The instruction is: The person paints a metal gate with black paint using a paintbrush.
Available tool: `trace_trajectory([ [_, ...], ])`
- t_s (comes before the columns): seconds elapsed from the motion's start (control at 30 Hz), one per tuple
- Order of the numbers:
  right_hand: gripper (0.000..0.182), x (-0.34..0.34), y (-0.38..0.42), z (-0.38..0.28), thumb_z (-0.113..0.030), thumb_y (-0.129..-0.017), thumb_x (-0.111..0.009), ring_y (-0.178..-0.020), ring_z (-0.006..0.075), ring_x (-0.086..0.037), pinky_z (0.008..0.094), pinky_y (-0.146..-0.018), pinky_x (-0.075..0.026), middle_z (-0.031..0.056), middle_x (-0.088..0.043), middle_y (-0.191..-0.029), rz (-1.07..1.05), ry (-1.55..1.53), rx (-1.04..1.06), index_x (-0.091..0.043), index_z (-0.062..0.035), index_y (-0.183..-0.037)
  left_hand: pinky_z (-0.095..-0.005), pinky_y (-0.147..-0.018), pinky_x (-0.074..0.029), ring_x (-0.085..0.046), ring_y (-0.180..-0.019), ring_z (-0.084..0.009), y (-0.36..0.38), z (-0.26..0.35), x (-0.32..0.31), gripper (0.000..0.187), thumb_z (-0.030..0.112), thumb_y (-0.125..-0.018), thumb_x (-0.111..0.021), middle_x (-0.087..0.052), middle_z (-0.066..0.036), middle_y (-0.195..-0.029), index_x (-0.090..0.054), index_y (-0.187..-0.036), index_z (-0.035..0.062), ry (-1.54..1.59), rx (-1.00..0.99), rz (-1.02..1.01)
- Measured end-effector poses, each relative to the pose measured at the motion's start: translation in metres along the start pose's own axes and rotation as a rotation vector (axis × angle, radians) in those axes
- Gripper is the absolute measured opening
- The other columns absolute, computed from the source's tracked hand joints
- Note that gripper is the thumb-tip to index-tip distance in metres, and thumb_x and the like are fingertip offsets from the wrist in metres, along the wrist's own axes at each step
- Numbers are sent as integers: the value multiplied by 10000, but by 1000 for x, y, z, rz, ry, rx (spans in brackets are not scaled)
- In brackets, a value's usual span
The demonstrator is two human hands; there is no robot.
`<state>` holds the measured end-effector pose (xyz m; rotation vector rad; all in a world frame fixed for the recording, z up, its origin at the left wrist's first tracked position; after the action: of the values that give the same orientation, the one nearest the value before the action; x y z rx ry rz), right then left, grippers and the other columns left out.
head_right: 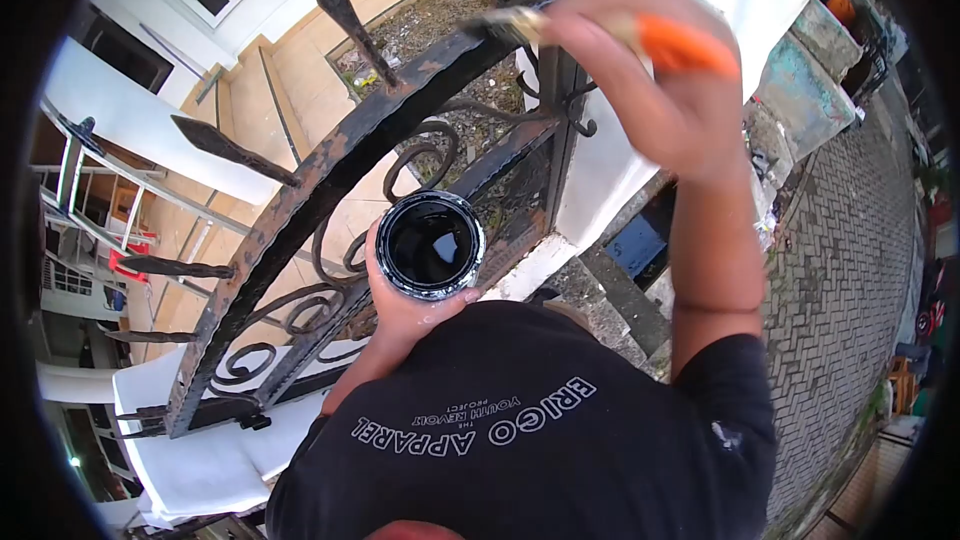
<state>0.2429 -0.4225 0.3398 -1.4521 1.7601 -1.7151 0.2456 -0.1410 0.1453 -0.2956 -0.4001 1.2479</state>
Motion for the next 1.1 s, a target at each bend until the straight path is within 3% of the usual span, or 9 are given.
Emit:
trace_trajectory([
  [0.07, 79, -2, -47, -2, 19, -861, -609, -709, 225, -610, 311, -663, -483, 99, -629, -819, -123, 85, 87, -670, 13, -911, -420, -1065, -392, -520, -1240, -281, 3, 2, 6, 1186, 195, -526, -952, -493, -202, -1326, -211, -1424, -29, -36, -5, -21],
  [0.13, 127, -18, -76, -4, -168, -862, -674, -659, 207, -625, 294, -599, -492, 62, -698, -790, -594, 229, 197, -714, -59, -913, -418, -1064, -392, -520, -1240, -280, 6, 5, 9, 1196, 203, -519, -954, -493, -203, -1327, -209, -1424, -32, -21, -10, -27],
  [0.23, 82, -21, -75, -7, -34, -856, -621, -696, 252, -558, 341, -632, -437, 122, -566, -804, -855, 247, 210, -641, 27, -906, -418, -1066, -391, -521, -1239, -279, 13, 5, 16, 1187, 194, -520, -952, -491, -202, -1330, -215, -1422, -33, -27, -9, -20],
  [0.37, 126, 8, -57, -21, 8, -786, -668, -773, 283, -591, 359, -670, -470, 122, -574, -823, -762, 214, 8, -660, -6, -912, -415, -1065, -391, -521, -1239, -276, 13, 7, 25, 1180, 188, -519, -951, -492, -200, -1329, -221, -1421, -30, -7, -64, -1],
  [0.43, 143, -4, -56, -25, 35, -761, -670, -758, 295, -586, 386, -663, -462, 127, -553, -801, -756, 241, 9, -646, 6, -899, -414, -1065, -392, -517, -1242, -275, 13, 3, 26, 1179, 191, -522, -951, -487, -198, -1335, -222, -1423, -25, 141, 25, -4],
  [0.7, 137, 5, -45, -29, 15, -787, -673, -714, 307, -572, 382, -627, -458, 121, -576, -817, -661, 224, -43, -651, -3, -922, -412, -1062, -397, -514, -1244, -272, 10, 4, 29, 1161, 164, -526, -944, -487, -187, -1331, -229, -1424, -16, 125, -11, -18],
  [0.77, 124, -7, -50, -35, 7, -797, -670, -702, 304, -571, 380, -628, -459, 117, -571, -787, -570, 229, 68, -649, -6, -919, -412, -1062, -398, -515, -1244, -271, 11, 0, 26, 1163, 156, -528, -943, -491, -184, -1324, -224, -1427, -11, 163, 9, -16],
  [0.9, 113, -14, -40, -22, 1, -801, -669, -692, 300, -570, 375, -626, -459, 113, -567, -766, -623, 385, 72, -648, -10, -912, -417, -1066, -394, -518, -1241, -278, 11, 3, 27, 1184, 169, -525, -946, -489, -189, -1328, -206, -1432, -8, 53, -42, -40],
  [1.1, 134, 4, -19, -31, -6, -794, -690, -687, 287, -584, 344, -610, -463, 105, -576, -781, -409, 264, -57, -661, -39, -920, -412, -1063, -396, -521, -1237, -268, 13, 3, 24, 1173, 166, -528, -945, -491, -190, -1325, -212, -1426, -15, 189, 43, -7],
])
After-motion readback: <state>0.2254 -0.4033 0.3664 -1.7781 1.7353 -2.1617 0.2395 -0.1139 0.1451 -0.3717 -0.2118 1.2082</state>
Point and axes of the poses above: each hand's wrist, its own y-axis away from the middle knuckle, its own x-axis out of the back of the hand, z = x × y, the point moved 3 cm from there along -y, towards the middle knuckle
